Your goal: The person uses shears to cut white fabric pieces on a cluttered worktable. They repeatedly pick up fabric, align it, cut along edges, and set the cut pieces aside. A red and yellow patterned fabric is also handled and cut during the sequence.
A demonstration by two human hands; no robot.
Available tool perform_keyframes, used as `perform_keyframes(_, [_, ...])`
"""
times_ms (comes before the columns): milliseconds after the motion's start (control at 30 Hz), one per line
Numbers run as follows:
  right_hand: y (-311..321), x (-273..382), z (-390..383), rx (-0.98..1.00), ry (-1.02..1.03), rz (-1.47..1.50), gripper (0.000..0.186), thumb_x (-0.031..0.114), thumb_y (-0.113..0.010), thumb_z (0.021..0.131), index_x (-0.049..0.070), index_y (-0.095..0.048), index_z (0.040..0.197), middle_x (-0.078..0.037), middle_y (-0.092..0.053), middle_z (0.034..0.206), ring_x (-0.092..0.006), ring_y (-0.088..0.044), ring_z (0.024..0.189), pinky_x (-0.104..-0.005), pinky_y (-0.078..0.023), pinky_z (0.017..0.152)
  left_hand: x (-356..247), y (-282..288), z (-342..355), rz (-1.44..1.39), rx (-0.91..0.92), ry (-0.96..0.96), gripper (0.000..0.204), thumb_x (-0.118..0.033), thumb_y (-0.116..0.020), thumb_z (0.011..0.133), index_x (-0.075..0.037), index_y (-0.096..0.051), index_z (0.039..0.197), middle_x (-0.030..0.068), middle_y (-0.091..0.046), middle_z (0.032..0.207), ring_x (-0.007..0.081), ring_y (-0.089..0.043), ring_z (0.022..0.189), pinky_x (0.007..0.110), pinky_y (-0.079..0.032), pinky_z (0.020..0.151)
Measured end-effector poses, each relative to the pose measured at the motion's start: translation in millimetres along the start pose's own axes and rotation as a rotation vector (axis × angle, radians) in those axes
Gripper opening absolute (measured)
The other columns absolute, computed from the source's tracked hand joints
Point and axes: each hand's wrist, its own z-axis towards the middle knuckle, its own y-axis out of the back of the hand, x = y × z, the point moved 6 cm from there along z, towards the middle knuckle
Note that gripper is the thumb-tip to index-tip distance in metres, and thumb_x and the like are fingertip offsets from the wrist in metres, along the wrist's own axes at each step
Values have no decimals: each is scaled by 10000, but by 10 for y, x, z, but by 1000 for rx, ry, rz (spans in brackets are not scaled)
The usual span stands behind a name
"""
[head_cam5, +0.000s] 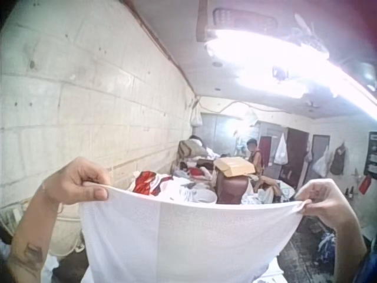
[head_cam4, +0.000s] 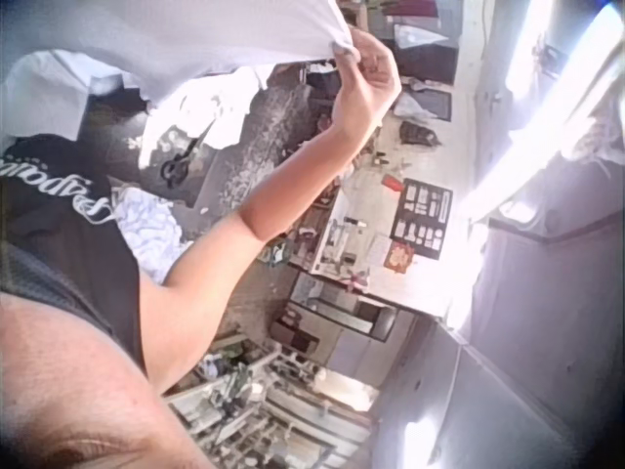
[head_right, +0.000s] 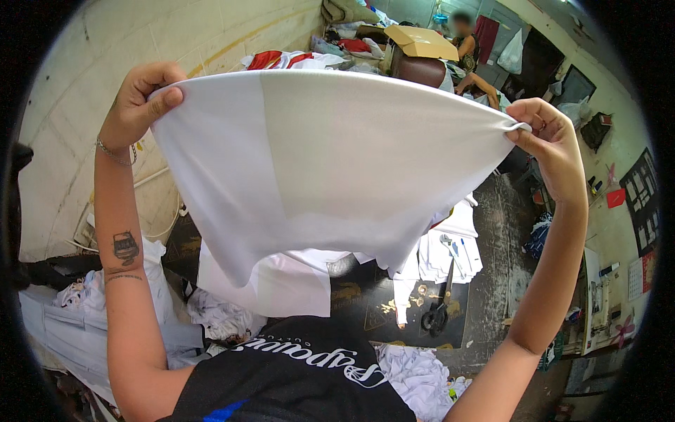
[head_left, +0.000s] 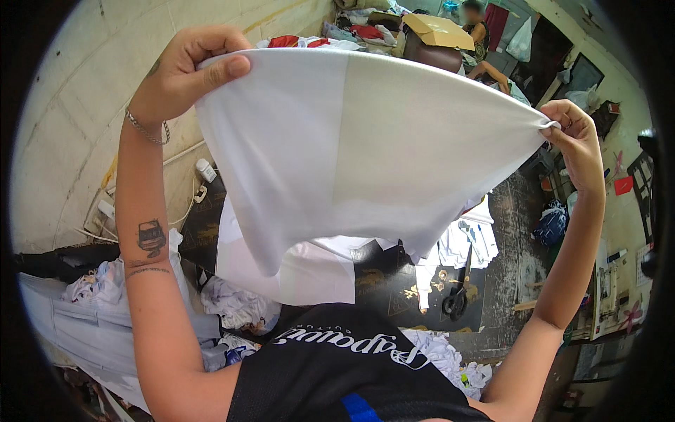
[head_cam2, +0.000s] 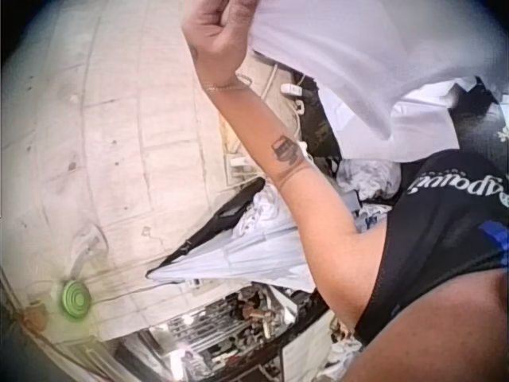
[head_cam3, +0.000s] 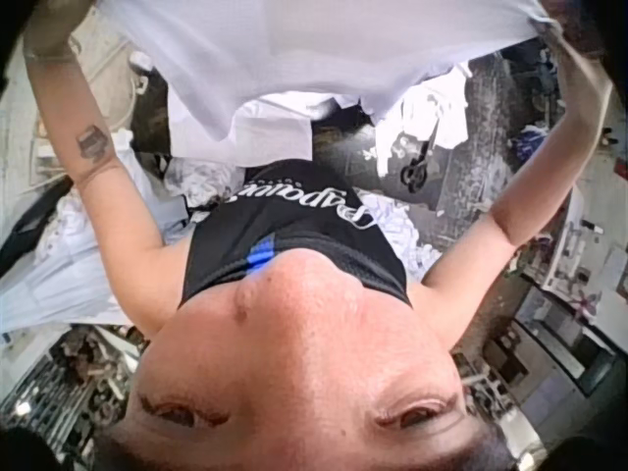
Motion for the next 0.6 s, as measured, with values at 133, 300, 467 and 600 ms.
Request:
perform_keyframes(133, [48, -50, -67, 5, -17, 115, 278, -15, -804, 838, 27, -703, 1094, -12, -711, 987, -68, -667, 909, -212, -538, 882, -22, -19, -32, 31, -31, -40, 244, -266, -734, 992, -23, -715, 979, -29, -661, 838, 48, -584, 780, 224, -479, 710])
perform_keyframes(300, [109, -142, -105, -20, -31, 138, 305, -56, -794, 819, 23, -694, 1097, -18, -714, 993, -73, -677, 903, -213, -548, 864, 17, -43, -38, -22, -46, -97, 123, -124, -754, 960, -13, -715, 996, -11, -678, 874, 60, -596, 809, 241, -502, 739])
perform_keyframes(467, [68, -167, -129, -26, -29, 119, 306, -86, -776, 777, 40, -688, 1042, -6, -700, 961, -78, -667, 882, -237, -539, 852, -17, -67, 4, 13, -100, -242, 141, -16, -804, 876, -15, -712, 983, 7, -682, 905, 80, -617, 841, 253, -521, 771])
perform_keyframes(600, [32, -114, -170, -20, 40, 42, 300, -69, -770, 798, 48, -689, 1061, -12, -701, 966, -87, -659, 891, -248, -524, 855, -90, -116, -7, -19, -144, -224, 152, -9, -821, 847, -23, -704, 944, 4, -674, 911, 83, -609, 865, 254, -522, 792])
